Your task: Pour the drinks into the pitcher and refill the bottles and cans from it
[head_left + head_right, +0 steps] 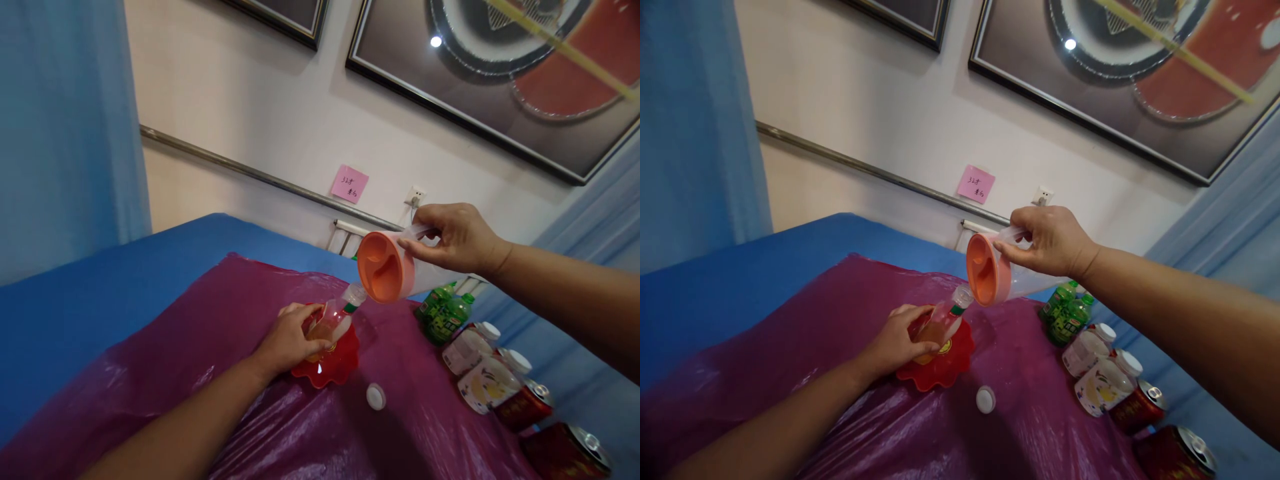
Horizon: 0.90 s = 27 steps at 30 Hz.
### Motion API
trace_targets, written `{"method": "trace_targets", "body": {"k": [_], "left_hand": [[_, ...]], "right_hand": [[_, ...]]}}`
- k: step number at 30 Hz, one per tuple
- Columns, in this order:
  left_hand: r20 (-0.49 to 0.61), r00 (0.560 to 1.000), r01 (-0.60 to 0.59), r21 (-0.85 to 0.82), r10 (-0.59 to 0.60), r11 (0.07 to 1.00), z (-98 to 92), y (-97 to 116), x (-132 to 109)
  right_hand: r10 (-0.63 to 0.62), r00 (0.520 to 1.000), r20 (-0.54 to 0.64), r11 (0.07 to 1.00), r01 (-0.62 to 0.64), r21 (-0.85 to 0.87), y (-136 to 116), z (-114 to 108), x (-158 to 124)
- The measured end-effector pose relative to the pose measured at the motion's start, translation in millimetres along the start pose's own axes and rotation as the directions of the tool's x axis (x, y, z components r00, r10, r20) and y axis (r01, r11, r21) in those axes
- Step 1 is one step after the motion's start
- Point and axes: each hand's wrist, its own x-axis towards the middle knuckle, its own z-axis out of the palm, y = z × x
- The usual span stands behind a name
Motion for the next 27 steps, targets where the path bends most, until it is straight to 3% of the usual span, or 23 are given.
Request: {"method": "trace_targets", "body": {"k": [10,13,15,17,18,21,22,24,27], "left_hand": [[-0.010,1.000,-0.007,-0.019,0.007,1.000,0.3,-1,0],[-0.011,1.000,-0.001,-0.031,0.001,1.000,-1.3,2,1],[-0.010,1.000,0.004,-0.043,-0.004,0.999,-2.2,5,1],[0.000,1.000,0.003,-0.063,-0.003,0.998,-3.3,7,2],[0.006,1.000,0.005,-0.075,-0.005,0.997,-4.0,9,2],[0.012,1.000,0.026,-0.107,-0.025,0.994,-6.5,13,3],[0.011,0.999,0.036,-0.113,-0.035,0.993,-7.3,15,3],[0.009,0.999,0.049,-0.116,-0.049,0.992,-8.4,16,4],[0.002,0.999,0.050,-0.106,-0.050,0.993,-8.5,16,5]], "right_hand": [[0.028,0.999,-0.021,0.999,-0.027,0.034,1,4,-7],[0.123,0.989,-0.077,0.989,-0.116,0.091,8,10,-19],[0.239,0.957,-0.164,0.966,-0.218,0.139,19,21,-33],[0.393,0.878,-0.272,0.915,-0.344,0.213,33,38,-52],[0.487,0.815,-0.315,0.868,-0.412,0.275,40,50,-63],[0.764,0.565,-0.313,0.636,-0.574,0.517,56,90,-100],[0.811,0.503,-0.300,0.576,-0.597,0.558,59,104,-112],[0.865,0.424,-0.269,0.494,-0.623,0.607,61,131,-135],[0.908,0.357,-0.218,0.408,-0.638,0.653,58,161,-163]]}}
